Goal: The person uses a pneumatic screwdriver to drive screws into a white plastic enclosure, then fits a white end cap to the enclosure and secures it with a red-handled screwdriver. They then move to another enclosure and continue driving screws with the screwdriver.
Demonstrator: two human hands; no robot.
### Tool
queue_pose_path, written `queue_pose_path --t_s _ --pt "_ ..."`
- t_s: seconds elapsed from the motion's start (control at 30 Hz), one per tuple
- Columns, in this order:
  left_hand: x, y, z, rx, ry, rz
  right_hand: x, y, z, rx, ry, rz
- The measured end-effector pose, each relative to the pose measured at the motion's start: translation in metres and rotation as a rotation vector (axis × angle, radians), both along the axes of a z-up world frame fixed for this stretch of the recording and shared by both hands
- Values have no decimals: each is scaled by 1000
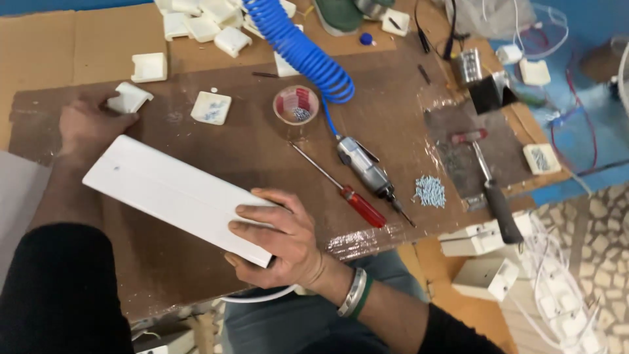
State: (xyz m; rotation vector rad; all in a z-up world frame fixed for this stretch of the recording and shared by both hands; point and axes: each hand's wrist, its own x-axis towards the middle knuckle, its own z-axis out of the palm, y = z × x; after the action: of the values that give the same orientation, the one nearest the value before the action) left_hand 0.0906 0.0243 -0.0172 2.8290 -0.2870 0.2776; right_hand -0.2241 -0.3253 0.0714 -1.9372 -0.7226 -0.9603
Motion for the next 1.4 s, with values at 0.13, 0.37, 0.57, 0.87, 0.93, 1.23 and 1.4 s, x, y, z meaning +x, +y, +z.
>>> queue_pose_path --t_s 0.13,0.37,0.57,0.87,0.93,1.23,1.4 --pt "-28 0 22 -88 -54 -32 3 1 0 42 -4 13" --pt "-114 0 90 -1652 143 -217 4 1 -3 95 -2 56" --pt "-296 -34 41 -1846 504 -382 -16 -21 2 122 122 118" --pt "-445 -283 69 -2072 1358 -316 -69 -190 -30 -32 344 -521" --pt "-435 -292 61 -2002 1417 -279 -71 -222 -39 17 431 -561" --pt "-398 -319 55 -1731 1107 -133 -53 -247 -68 -369 601 -596" --pt "-412 -309 30 -1658 1040 -32 -53 -250 -74 -396 601 -634"
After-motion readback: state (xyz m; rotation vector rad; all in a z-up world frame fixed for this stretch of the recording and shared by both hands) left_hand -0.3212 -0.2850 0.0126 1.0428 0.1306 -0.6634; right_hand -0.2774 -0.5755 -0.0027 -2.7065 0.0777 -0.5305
